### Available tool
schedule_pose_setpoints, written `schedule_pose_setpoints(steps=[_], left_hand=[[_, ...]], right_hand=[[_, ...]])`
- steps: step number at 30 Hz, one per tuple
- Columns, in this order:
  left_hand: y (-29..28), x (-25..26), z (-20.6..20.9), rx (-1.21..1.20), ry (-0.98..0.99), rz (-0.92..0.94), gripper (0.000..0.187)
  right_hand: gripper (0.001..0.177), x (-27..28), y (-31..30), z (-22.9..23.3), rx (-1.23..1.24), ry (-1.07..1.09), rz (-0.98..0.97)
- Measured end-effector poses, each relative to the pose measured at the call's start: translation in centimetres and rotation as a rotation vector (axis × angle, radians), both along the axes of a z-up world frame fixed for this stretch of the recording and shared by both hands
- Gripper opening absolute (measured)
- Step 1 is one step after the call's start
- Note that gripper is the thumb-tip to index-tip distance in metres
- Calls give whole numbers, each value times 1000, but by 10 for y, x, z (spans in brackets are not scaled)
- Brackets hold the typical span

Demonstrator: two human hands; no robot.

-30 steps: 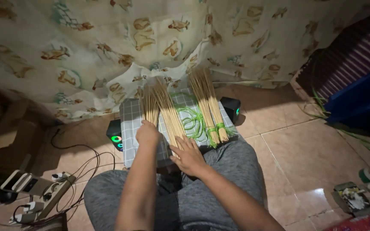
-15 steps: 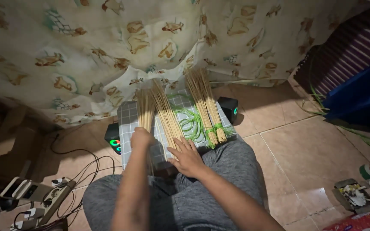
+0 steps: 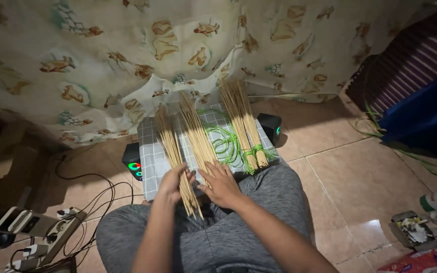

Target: Gathering thin wooden sticks into bundles and securing them with green plastic ties.

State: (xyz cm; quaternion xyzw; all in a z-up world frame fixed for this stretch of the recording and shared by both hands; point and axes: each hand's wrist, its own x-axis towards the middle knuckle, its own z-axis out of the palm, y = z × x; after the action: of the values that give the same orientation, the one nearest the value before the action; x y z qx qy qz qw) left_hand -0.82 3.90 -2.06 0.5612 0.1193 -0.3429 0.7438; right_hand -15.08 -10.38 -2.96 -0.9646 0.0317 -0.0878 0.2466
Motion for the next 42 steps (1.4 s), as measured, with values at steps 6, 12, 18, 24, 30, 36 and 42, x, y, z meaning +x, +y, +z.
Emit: schedule_pose_setpoints(steps=[6,12,18,24,30,36,42], left_hand=[[21,5,-24,-91,-29,-123,26],[18,9,-31,-143,34,-135,33],[18,-11,-1,-165,58,-128,49],[19,1,-15,-165,102,-120,47],[21,5,-22,-132,124,-123,48],[8,3,-18,-86,64,-57,32],[-12,10,-50,120,-94,68,43]], right_hand=[[63,-2,2,10,14,45,5],[64,-4,5,13,7,10,55],[57,0,4,-6,36,-136,13],[40,5,-8,-26,46,-364,-69],[34,7,-24,-43,-16,-298,-264],[46,-11,-24,0,88,71,-347],[49,-12,-16,24,169,246,-192]])
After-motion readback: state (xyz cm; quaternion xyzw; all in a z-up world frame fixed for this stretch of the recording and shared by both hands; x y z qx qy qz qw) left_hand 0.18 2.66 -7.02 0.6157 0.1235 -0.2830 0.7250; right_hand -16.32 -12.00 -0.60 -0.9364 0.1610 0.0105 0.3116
